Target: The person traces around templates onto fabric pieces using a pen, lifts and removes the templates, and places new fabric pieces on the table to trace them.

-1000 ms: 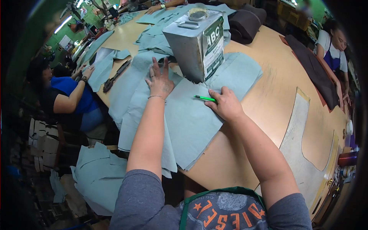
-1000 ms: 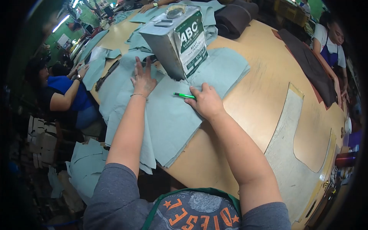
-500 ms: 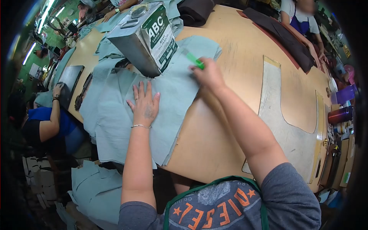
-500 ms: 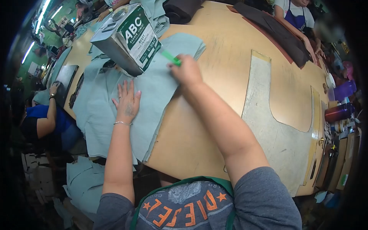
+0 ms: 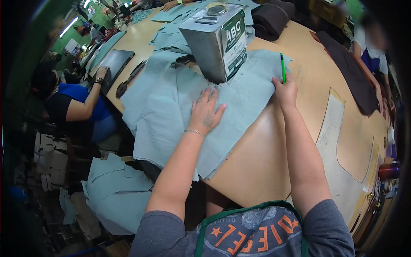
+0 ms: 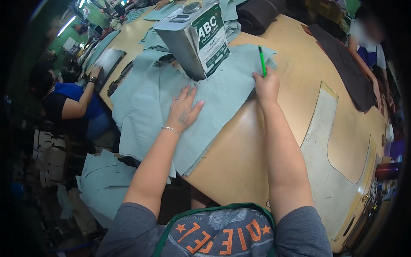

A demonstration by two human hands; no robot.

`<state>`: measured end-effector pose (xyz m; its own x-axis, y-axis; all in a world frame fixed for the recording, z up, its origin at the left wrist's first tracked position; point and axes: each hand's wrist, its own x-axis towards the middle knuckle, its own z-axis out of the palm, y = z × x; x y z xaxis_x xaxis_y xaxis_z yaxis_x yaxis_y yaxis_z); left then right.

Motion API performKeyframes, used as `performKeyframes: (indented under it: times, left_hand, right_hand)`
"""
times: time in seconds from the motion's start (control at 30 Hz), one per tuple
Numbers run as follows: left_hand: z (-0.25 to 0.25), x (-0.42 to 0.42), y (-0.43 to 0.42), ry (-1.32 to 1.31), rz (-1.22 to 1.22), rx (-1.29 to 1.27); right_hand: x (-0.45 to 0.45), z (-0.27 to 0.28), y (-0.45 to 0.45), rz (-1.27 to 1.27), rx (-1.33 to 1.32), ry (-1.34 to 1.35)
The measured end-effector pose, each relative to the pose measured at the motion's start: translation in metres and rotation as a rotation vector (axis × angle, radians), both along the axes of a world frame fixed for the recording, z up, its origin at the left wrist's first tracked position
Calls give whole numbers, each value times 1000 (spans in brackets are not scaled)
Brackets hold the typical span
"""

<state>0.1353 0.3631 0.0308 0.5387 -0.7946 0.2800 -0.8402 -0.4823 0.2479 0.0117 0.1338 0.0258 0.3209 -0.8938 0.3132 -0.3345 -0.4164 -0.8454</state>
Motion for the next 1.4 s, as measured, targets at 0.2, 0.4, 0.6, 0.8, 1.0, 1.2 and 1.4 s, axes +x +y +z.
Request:
performKeyframes:
  times: [0.2,0.4,0.6,0.8,1.0,1.2,1.4]
  left_hand:
    - [20,-12,-3,309,-73,-334]
    - [57,-14,6,1607,25,-658]
    - [73,-28,27,1648,-56,-842]
    - [70,-28,39,1364,106,-870]
    - [73,-42,43,1371,158,-840]
    - [83,-41,61,1113,239,-376]
    - [75,-46,57,991,339,-220]
  right_hand:
    - [-3,20,18,60,-509,-57]
    - [-13,58,79,459,-875,-197]
    - [-14,49,121,669,-874,-93]
    - [-18,46,124,773,-849,-71]
    - [-20,45,121,818,-840,-46]
    - [-24,37,130,884,-871,9]
    - [-26,32,139,941,-919,32]
